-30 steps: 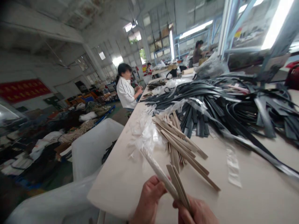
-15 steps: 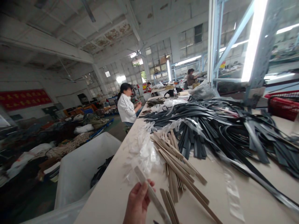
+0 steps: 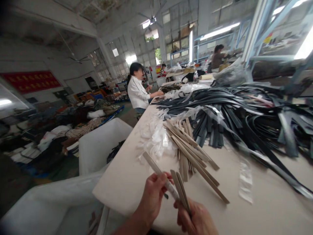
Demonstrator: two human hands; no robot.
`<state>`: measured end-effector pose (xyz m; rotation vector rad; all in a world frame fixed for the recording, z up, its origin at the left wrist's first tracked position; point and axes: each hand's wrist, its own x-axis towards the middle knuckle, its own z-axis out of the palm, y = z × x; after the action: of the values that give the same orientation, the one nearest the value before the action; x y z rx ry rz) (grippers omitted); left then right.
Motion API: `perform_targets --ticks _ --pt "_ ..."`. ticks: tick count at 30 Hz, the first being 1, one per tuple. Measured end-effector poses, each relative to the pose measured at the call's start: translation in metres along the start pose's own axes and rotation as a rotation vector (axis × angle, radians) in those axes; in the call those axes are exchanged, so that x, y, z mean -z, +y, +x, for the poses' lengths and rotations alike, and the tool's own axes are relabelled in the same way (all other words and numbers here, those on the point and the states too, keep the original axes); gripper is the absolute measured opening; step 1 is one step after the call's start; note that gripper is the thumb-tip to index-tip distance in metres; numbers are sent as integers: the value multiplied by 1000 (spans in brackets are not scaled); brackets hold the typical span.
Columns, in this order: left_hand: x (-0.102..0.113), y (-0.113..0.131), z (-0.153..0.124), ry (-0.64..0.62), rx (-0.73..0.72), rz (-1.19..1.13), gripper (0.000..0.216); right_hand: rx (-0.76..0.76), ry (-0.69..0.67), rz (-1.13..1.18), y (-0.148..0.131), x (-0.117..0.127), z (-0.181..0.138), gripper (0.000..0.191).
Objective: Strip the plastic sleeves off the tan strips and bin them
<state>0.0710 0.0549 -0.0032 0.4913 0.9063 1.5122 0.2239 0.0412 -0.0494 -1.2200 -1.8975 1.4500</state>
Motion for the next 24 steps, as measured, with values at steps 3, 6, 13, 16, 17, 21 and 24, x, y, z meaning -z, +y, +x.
perform_targets --ticks 3,6,13,16,17,21,24 --pt "3 -22 -16 -81 62 -15 31 29 -15 4 -3 -3 1 49" --pt "11 -12 -13 19 -1 -106 33 36 -46 -15 -3 -5 1 51" --pt "23 15 -1 157 -112 -120 24 29 -68 -102 -2 -11 7 49" --pt "23 -5 -12 151 -102 -118 26 46 -66 -130 0 -17 10 47" --pt "23 -12 -16 139 -94 -133 26 54 -67 -134 -1 -20 11 46" --pt "23 -26 -31 97 -98 -101 26 61 -82 -104 -14 -27 17 49" --pt "28 -2 -32 104 -159 -18 29 60 -101 -47 -29 -26 21 52"
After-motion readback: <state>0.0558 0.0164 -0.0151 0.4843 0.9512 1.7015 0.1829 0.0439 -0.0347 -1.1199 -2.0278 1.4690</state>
